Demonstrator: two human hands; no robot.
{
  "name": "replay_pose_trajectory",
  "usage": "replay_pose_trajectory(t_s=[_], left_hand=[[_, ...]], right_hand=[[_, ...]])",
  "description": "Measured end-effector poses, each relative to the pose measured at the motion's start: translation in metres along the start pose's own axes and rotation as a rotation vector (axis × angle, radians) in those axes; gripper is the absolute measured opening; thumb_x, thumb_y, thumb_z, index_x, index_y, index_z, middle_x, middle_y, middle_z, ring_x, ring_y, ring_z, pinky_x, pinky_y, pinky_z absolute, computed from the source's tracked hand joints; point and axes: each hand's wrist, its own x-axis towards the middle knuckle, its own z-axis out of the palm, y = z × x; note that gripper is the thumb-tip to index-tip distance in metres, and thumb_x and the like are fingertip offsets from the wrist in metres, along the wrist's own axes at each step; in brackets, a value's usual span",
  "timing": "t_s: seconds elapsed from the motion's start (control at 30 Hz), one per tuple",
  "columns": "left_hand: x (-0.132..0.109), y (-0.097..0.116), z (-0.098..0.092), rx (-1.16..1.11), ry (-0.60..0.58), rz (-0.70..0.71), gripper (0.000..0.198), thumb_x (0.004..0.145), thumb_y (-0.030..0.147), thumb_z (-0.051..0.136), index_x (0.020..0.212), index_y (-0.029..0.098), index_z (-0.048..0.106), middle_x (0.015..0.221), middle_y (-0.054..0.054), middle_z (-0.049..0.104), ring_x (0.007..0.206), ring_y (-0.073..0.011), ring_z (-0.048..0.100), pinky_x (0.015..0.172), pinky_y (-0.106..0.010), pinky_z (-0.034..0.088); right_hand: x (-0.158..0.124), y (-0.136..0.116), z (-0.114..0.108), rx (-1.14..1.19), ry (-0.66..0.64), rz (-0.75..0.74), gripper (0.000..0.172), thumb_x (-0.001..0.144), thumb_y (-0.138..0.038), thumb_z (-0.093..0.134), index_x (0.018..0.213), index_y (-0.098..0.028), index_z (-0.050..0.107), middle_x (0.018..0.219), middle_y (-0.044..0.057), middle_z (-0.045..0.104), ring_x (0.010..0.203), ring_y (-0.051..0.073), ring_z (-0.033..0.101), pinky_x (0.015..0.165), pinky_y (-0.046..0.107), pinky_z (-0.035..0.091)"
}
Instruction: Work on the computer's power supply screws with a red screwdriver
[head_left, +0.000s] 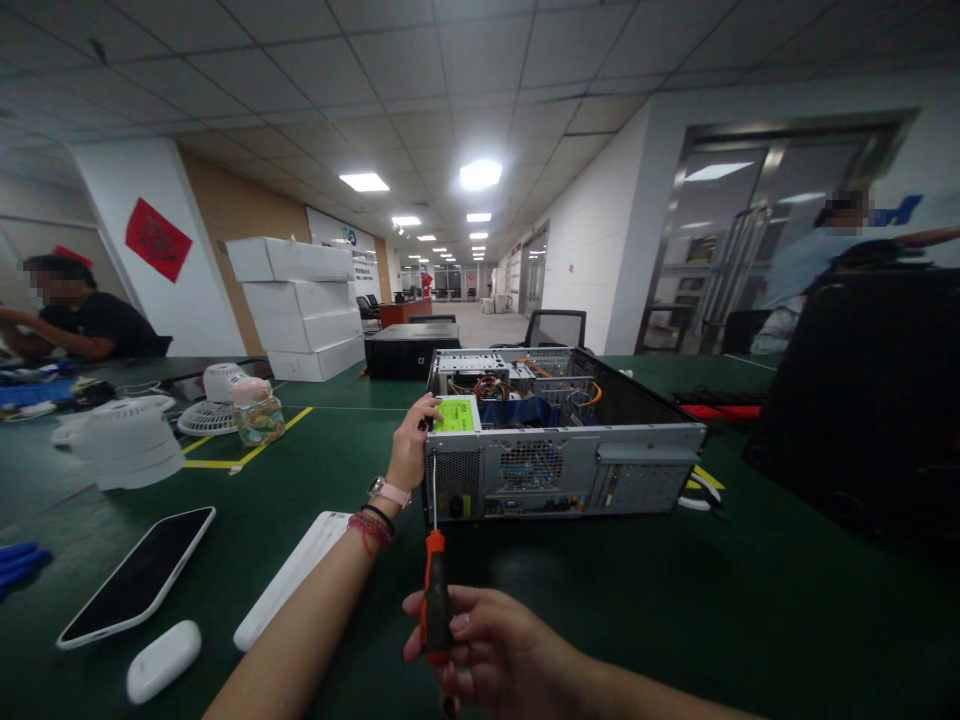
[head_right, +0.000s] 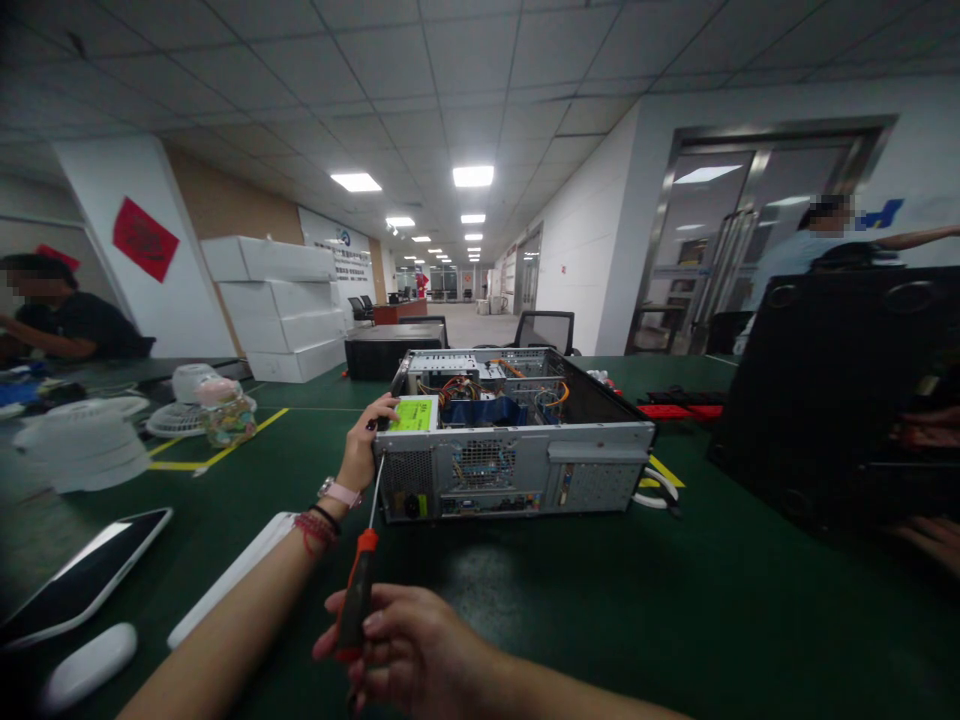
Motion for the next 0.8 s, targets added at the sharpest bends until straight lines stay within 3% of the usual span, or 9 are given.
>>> replay_pose_trajectory(t_s=[0.37, 0.6, 0.8], left_hand=[[0.0003, 0.0003, 0.0002, -0.001, 0.008, 0.010, 0.031, 0.085, 0.028, 0.026, 0.085, 0.018, 0.055, 0.116, -0.010, 0.059, 0.124, -0.0232, 0.045, 0.104, -0.041, 0.035], [0.0003, -0.0026, 0.0005, -0.003, 0.011, -0.006, 0.028, 0.084, 0.024, 0.028, 0.085, 0.018, 0.055, 0.116, -0.009, 0.059, 0.124, -0.0226, 0.045, 0.105, -0.042, 0.034], [-0.0001, -0.0037, 0.0004, 0.000, 0.009, -0.003, 0.028, 0.084, 0.024, 0.028, 0.086, 0.018, 0.055, 0.116, -0.009, 0.059, 0.124, -0.0224, 0.045, 0.105, -0.042, 0.035]], right_hand=[[0.0041, 0.0045, -0.0023, 0.003, 0.037, 0.003, 0.047, 0.058, -0.025, 0.076, 0.099, -0.014, 0.056, 0.086, 0.006, 0.066, 0.063, 0.009, 0.057, 0.059, 0.024, 0.041], [0.0050, 0.0066, -0.0035, -0.006, 0.058, -0.003, 0.045, 0.056, -0.026, 0.079, 0.094, -0.015, 0.057, 0.068, -0.004, 0.056, 0.054, 0.005, 0.050, 0.054, 0.021, 0.038], [0.0033, 0.0034, -0.0021, 0.010, 0.049, -0.013, 0.038, 0.058, -0.023, 0.078, 0.090, -0.014, 0.061, 0.069, -0.004, 0.053, 0.053, 0.004, 0.047, 0.053, 0.020, 0.036]])
